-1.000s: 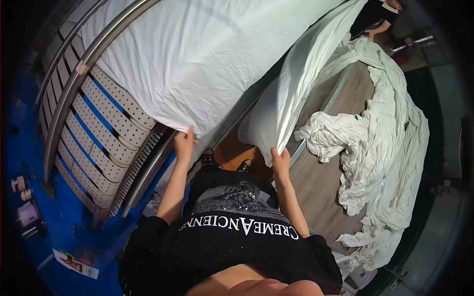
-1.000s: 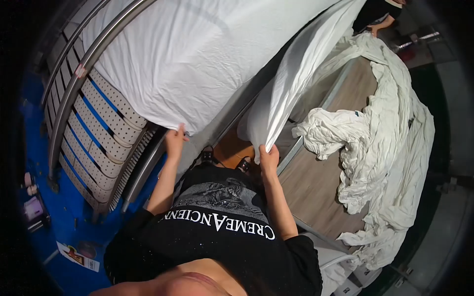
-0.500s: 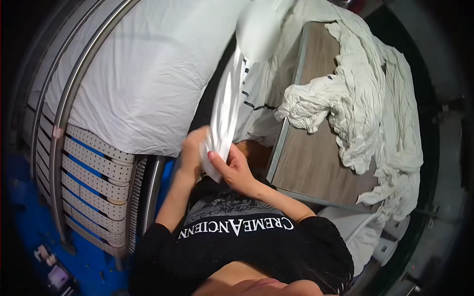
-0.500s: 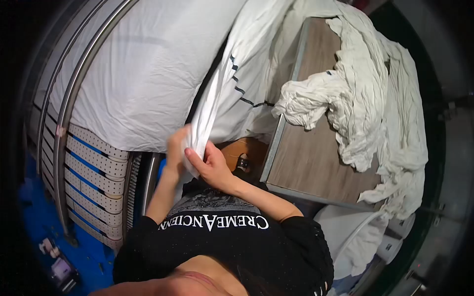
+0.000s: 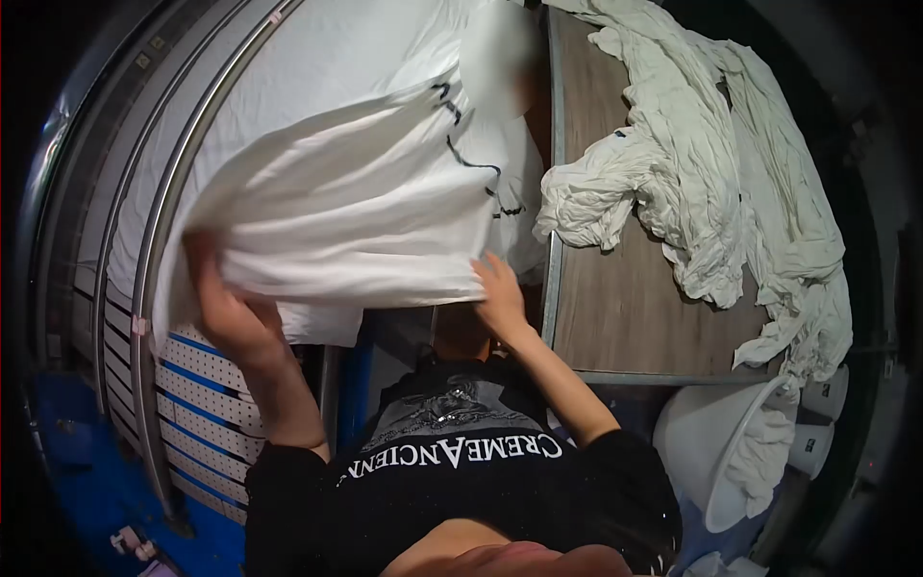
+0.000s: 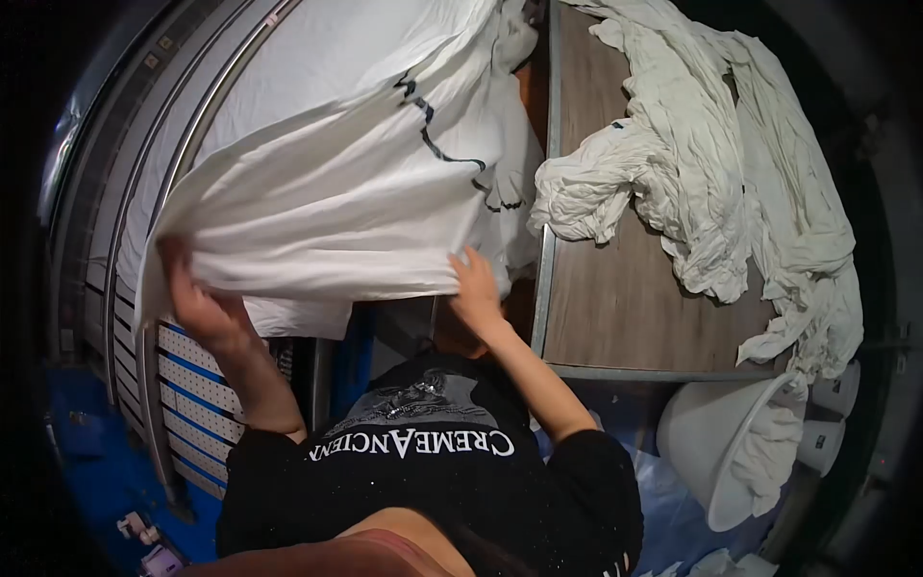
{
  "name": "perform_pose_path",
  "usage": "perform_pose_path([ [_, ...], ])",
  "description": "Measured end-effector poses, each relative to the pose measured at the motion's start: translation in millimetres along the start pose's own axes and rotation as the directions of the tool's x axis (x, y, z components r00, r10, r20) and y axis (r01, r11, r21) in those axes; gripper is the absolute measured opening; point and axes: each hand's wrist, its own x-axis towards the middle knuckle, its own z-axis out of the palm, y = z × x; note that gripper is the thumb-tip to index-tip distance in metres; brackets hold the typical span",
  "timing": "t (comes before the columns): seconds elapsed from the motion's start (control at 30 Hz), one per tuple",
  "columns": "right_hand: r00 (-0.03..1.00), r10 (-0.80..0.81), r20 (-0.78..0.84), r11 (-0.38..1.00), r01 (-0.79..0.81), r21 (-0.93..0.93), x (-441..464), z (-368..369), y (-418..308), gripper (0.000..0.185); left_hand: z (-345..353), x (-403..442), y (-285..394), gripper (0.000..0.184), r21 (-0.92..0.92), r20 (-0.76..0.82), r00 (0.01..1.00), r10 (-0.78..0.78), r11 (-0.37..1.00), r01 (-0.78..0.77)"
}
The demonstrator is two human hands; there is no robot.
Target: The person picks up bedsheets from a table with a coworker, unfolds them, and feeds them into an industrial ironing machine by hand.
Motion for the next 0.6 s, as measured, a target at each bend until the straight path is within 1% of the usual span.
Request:
perform_pose_path([
  [0.03, 0.991, 0.113, 0.068, 0.99, -0.118, 0.07, -15.9, -13.7, 7.0, 0.054, -8.1, 24.8, -5.9, 0.041, -0.116, -0.013, 0.994, -0.105, 0.988, 0.103],
  [0.07, 0.965, 0.219, 0.143, 0.962, -0.238, 0.133, -30.7, -27.0, 14.4, 0.051, -9.3, 33.9, -13.4, 0.039, -0.03, -0.071, 0.979, -0.193, 0.981, 0.191],
  [0.13, 0.866, 0.37, 0.336, 0.893, -0.432, 0.129, -44.5, -74.8, 14.5, 0.042, -42.3, 52.4, -62.5, 0.04, 0.042, -0.091, 0.968, -0.235, 0.97, 0.239],
  [0.2, 0.894, 0.382, 0.234, 0.895, -0.421, 0.146, -61.1, -117.7, 3.3, 0.037, -63.4, 48.9, -92.2, 0.042, -0.106, -0.053, 0.928, -0.368, 0.927, 0.361],
  [0.27, 0.88, 0.464, 0.101, 0.842, -0.473, 0.26, -53.3, -157.5, -26.2, 0.031, -90.0, 47.7, -110.2, 0.049, -0.1, -0.068, 0.88, -0.47, 0.881, 0.462],
  [0.3, 0.89, 0.456, -0.01, 0.834, -0.424, 0.352, -55.0, -160.0, -30.0, 0.029, -95.6, 42.6, -112.6, 0.049, -0.115, -0.061, 0.884, -0.464, 0.883, 0.455],
  [0.33, 0.883, 0.455, -0.114, 0.818, -0.365, 0.444, -58.0, -159.4, -35.3, 0.028, -101.8, 37.5, -111.6, 0.048, 0.201, -0.094, 0.915, -0.393, 0.892, 0.404],
  [0.37, 0.83, 0.512, -0.221, 0.777, -0.337, 0.532, -57.3, -157.9, -41.9, 0.023, -104.4, 34.7, -110.4, 0.048, 0.497, -0.104, 0.944, -0.314, 0.805, 0.322],
  [0.4, 0.824, 0.521, -0.22, 0.805, -0.389, 0.448, -61.1, -159.9, -40.7, 0.02, -103.0, 33.8, -107.3, 0.048, 0.49, -0.103, 0.946, -0.307, 0.812, 0.316],
  [0.43, 0.818, 0.531, -0.221, 0.824, -0.438, 0.359, -66.5, -163.1, -37.2, 0.017, -99.2, 33.7, -101.8, 0.048, 0.513, -0.135, 0.957, -0.256, 0.808, 0.289],
  [0.47, 0.846, 0.519, -0.118, 0.846, -0.491, 0.207, -72.8, -165.6, -29.3, 0.011, -94.2, 34.5, -97.7, 0.047, 0.534, -0.166, 0.964, -0.205, 0.803, 0.263],
  [0.5, 0.859, 0.511, 0.02, 0.86, -0.511, -0.002, -84.1, -159.1, -12.5, 0.011, -101.1, 47.5, -90.9, 0.043, 0.207, -0.078, 0.935, -0.346, 0.912, 0.354],
  [0.53, 0.841, 0.519, 0.156, 0.849, -0.485, -0.212, -92.9, -147.9, 6.0, 0.012, -92.4, 50.5, -84.5, 0.043, 0.197, -0.076, 0.938, -0.339, 0.917, 0.347],
  [0.57, 0.729, 0.595, 0.338, 0.803, -0.53, -0.271, -94.0, -137.9, 17.0, 0.014, -81.4, 52.7, -75.2, 0.04, 0.023, -0.009, 0.927, -0.375, 0.927, 0.375],
  [0.6, 0.706, 0.616, 0.35, 0.787, -0.535, -0.306, -100.8, -115.1, 36.2, 0.02, -70.5, 52.6, -66.1, 0.038, -0.15, 0.065, 0.916, -0.396, 0.904, 0.401],
])
